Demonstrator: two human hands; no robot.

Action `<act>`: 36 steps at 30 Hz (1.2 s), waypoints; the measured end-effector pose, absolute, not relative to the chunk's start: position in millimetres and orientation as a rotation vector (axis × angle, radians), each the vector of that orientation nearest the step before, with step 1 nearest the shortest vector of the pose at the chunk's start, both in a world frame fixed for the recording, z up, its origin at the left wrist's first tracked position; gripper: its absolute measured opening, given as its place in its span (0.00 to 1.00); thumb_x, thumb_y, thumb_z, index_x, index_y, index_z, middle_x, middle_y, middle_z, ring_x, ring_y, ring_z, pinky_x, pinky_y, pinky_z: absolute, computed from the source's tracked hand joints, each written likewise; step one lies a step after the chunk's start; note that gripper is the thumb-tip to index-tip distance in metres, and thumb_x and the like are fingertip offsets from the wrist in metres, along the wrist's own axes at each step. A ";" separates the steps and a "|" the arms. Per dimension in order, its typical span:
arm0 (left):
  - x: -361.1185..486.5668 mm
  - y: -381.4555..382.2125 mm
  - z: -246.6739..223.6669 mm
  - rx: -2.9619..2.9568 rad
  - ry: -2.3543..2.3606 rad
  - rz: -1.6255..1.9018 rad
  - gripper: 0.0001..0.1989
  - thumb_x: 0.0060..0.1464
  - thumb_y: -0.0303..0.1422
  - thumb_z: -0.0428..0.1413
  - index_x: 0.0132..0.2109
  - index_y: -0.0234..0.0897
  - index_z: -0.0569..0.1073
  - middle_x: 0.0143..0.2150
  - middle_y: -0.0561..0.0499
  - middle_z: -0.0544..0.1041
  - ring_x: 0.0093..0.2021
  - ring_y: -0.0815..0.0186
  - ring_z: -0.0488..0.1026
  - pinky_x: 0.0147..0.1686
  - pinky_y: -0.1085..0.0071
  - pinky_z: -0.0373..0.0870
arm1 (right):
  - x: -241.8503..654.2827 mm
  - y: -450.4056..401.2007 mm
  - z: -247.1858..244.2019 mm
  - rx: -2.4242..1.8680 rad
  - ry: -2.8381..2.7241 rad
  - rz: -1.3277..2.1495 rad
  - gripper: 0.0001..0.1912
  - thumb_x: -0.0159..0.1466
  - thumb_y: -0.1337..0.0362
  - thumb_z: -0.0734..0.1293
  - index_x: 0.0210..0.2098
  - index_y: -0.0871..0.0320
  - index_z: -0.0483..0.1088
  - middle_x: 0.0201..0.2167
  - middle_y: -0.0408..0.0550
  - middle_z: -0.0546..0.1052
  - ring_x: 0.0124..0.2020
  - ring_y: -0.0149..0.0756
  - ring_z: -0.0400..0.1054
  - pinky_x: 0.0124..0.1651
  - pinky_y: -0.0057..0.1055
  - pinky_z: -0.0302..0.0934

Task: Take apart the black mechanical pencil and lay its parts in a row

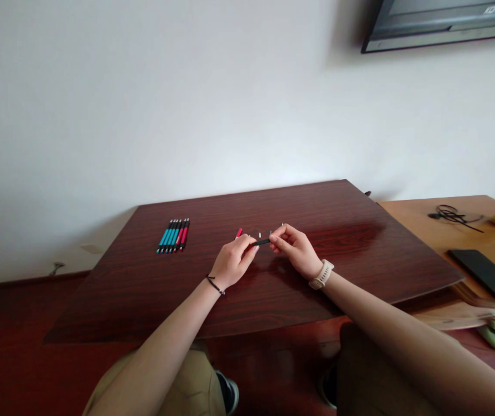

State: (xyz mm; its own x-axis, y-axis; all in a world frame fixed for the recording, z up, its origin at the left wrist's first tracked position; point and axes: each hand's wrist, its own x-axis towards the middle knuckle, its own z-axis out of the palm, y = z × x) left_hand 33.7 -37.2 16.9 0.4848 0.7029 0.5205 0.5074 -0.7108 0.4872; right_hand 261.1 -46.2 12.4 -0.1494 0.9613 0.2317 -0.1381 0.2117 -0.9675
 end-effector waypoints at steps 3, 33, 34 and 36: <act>32.6 -37.1 18.8 2.475 1.009 1.012 0.15 0.76 0.40 0.49 0.42 0.39 0.75 0.36 0.51 0.78 0.35 0.65 0.76 0.40 0.65 0.75 | 261.0 -46.5 12.3 -0.881 -1.329 1.222 0.23 0.62 0.41 0.77 0.37 0.54 0.73 0.30 0.45 0.80 0.32 0.36 0.74 0.36 0.33 0.71; 28.0 -38.0 19.1 2.279 1.123 1.063 0.25 0.77 0.42 0.44 0.32 0.38 0.74 0.26 0.54 0.75 0.27 0.68 0.74 0.34 0.70 0.68 | 257.7 -48.7 3.8 -0.864 -1.313 1.211 0.20 0.65 0.45 0.76 0.37 0.55 0.72 0.31 0.44 0.79 0.31 0.34 0.73 0.36 0.31 0.69; 25.0 -35.9 19.2 2.225 1.157 1.118 0.24 0.77 0.42 0.44 0.34 0.38 0.74 0.25 0.54 0.74 0.26 0.68 0.73 0.33 0.70 0.67 | 258.7 -47.7 4.4 -0.882 -1.287 1.192 0.20 0.65 0.45 0.76 0.37 0.55 0.72 0.31 0.44 0.79 0.32 0.34 0.73 0.36 0.31 0.69; 16.5 -28.5 19.6 2.140 1.221 1.219 0.21 0.76 0.43 0.47 0.39 0.38 0.76 0.27 0.54 0.75 0.28 0.67 0.74 0.35 0.70 0.69 | 263.8 -43.7 5.7 -0.907 -1.261 1.143 0.20 0.64 0.45 0.76 0.38 0.55 0.73 0.31 0.44 0.78 0.32 0.34 0.72 0.37 0.31 0.69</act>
